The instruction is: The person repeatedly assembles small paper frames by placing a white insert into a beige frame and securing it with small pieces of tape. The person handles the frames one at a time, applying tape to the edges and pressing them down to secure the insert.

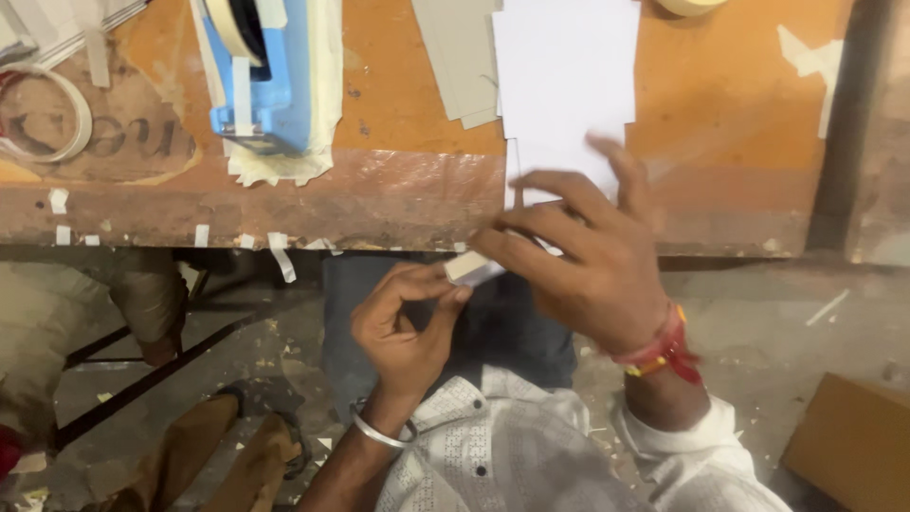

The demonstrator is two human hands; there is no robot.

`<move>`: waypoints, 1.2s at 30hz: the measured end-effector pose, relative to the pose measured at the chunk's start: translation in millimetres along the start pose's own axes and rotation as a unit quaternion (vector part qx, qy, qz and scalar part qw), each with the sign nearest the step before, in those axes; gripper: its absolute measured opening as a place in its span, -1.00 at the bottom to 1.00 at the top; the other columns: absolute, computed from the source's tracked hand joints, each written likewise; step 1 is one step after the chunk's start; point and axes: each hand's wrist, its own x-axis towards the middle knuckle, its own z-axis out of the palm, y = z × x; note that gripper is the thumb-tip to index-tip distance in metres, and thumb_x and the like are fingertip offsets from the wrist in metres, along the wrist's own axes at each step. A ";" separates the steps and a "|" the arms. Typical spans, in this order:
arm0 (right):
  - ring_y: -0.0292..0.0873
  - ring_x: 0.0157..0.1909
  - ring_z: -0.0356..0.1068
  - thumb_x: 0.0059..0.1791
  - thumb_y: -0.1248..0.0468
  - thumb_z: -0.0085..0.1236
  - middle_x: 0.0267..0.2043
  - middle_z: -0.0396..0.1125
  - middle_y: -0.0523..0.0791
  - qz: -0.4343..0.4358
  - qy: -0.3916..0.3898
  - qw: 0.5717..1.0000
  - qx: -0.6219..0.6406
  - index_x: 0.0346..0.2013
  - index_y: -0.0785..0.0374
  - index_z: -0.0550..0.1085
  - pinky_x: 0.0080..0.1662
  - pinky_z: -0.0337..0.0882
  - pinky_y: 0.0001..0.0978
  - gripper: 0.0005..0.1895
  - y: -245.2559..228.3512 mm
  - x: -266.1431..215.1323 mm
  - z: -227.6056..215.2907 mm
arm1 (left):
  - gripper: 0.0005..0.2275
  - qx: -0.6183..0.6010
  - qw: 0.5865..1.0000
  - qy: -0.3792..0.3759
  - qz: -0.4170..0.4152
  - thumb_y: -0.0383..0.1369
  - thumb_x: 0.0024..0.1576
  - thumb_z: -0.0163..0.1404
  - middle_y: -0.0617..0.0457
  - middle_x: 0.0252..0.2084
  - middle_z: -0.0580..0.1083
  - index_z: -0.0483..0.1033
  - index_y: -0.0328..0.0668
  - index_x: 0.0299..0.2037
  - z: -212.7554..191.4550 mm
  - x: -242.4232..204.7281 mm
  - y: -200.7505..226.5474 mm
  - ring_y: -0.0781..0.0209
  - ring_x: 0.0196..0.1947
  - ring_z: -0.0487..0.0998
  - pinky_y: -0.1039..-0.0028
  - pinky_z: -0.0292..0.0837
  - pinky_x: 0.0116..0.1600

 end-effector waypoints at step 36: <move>0.10 0.29 0.33 -0.14 0.26 0.37 -0.03 0.48 -0.20 0.027 0.016 0.992 0.121 -0.19 0.05 0.69 0.24 0.50 -0.02 -0.77 3.0 -30.1 34.2 | -0.79 0.116 0.982 -0.049 0.140 -0.61 0.01 0.29 -0.04 -0.14 0.56 0.50 -0.25 -0.29 -2.3 16.4 18.5 0.04 -0.15 0.63 0.37 0.58 -0.10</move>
